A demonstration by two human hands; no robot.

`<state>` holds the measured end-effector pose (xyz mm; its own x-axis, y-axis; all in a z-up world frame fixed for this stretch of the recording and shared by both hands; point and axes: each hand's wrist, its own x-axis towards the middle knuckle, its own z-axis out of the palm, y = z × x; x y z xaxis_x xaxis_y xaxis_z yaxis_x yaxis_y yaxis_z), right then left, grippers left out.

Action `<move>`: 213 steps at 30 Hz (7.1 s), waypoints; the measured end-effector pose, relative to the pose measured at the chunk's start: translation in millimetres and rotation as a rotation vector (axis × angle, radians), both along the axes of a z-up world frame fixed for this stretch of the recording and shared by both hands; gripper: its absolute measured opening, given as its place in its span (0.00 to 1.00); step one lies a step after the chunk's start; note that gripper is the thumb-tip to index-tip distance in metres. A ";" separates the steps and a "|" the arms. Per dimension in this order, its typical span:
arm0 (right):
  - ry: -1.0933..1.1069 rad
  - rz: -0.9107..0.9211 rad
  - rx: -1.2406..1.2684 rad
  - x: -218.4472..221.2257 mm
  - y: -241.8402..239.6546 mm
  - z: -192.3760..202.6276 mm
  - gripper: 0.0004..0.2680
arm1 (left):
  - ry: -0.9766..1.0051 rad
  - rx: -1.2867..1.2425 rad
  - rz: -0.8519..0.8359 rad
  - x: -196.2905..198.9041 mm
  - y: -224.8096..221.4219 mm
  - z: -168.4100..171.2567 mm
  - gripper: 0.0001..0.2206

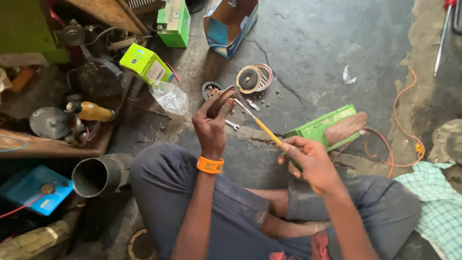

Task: The person sits on the floor and uses a screwdriver to adjust a small cylindrical electrical component. They then connect an orange wire to a green battery and test the component by touching the wire to its terminals. The person repeats this testing process several times.

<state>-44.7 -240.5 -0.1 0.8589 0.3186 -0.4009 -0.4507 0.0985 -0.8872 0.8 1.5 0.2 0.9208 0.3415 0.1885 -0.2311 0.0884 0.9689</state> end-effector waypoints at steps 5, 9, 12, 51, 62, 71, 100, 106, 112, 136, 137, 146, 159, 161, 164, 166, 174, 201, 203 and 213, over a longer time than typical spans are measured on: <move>0.244 0.028 0.165 11.7 -14.4 2.7 0.08 | 0.035 0.042 -0.004 0.5 -3.9 1.1 0.12; -0.198 -0.026 -0.338 2.6 -7.3 7.7 0.11 | 0.056 0.098 0.035 2.2 -7.2 -4.4 0.12; -0.748 -0.135 -0.715 -5.7 7.6 7.2 0.09 | 0.130 0.244 0.131 4.4 -4.8 -7.5 0.12; 0.199 0.015 0.115 -9.1 18.9 -10.9 0.12 | 0.014 0.262 0.024 8.0 8.0 6.2 0.08; -0.919 -0.174 -0.759 -25.9 40.6 -9.1 0.10 | 0.125 0.524 0.056 9.4 18.6 14.0 0.08; 0.394 -0.037 0.366 -10.6 16.1 -3.6 0.11 | 0.076 0.350 -0.086 11.7 24.4 24.4 0.08; -0.287 -0.153 -0.280 -34.3 48.8 -23.4 0.16 | 0.119 0.548 -0.131 17.4 35.6 32.6 0.06; 0.192 -0.140 0.084 -40.0 36.4 -26.0 0.18 | 0.113 0.493 -0.205 13.9 34.6 23.1 0.06; -0.089 -0.039 -0.131 -19.0 45.1 -29.8 0.15 | 0.190 0.579 0.078 21.4 17.6 -4.4 0.08; -0.002 -0.008 0.393 -6.4 51.4 -54.5 0.18 | 0.236 -0.254 -0.696 6.4 24.9 -15.3 0.15; 0.017 -0.017 0.538 -8.0 48.5 -56.3 0.18 | 0.148 -0.114 -0.718 5.0 21.2 -14.6 0.15; -0.168 -0.178 0.314 -15.1 59.5 -53.8 0.14 | 0.149 -0.079 -0.820 6.7 7.8 -12.7 0.31; -0.292 -0.244 0.065 -31.1 66.5 -37.9 0.13 | 0.355 -0.062 -0.932 2.9 6.2 -45.8 0.17; -0.327 -0.266 0.033 -41.4 66.5 -40.0 0.14 | 0.477 -0.124 -0.898 -0.3 5.4 -37.8 0.17; -0.333 -0.301 -0.026 -63.7 63.7 -48.1 0.13 | 0.537 -0.225 -0.819 -9.8 3.9 -28.2 0.19; -0.349 -0.287 -0.045 -74.3 60.7 -51.8 0.12 | 0.554 -0.249 -0.770 -13.0 5.1 -21.0 0.22; -0.396 -0.375 -0.127 -106.6 38.8 -62.4 0.09 | 0.606 -0.141 -0.716 -42.8 -3.4 -27.3 0.32; -0.397 -0.495 -0.811 -136.8 -102.2 1.7 0.13 | 0.400 -0.292 -0.442 -27.5 -21.6 -61.3 0.19; -0.502 -0.468 -0.671 -137.3 -113.1 1.5 0.15 | 0.386 -0.292 -0.452 -27.0 -20.5 -59.5 0.20; -0.215 -0.544 -0.394 -146.8 -110.2 38.2 0.20 | 0.384 -0.295 -0.432 -32.1 -21.3 -53.5 0.19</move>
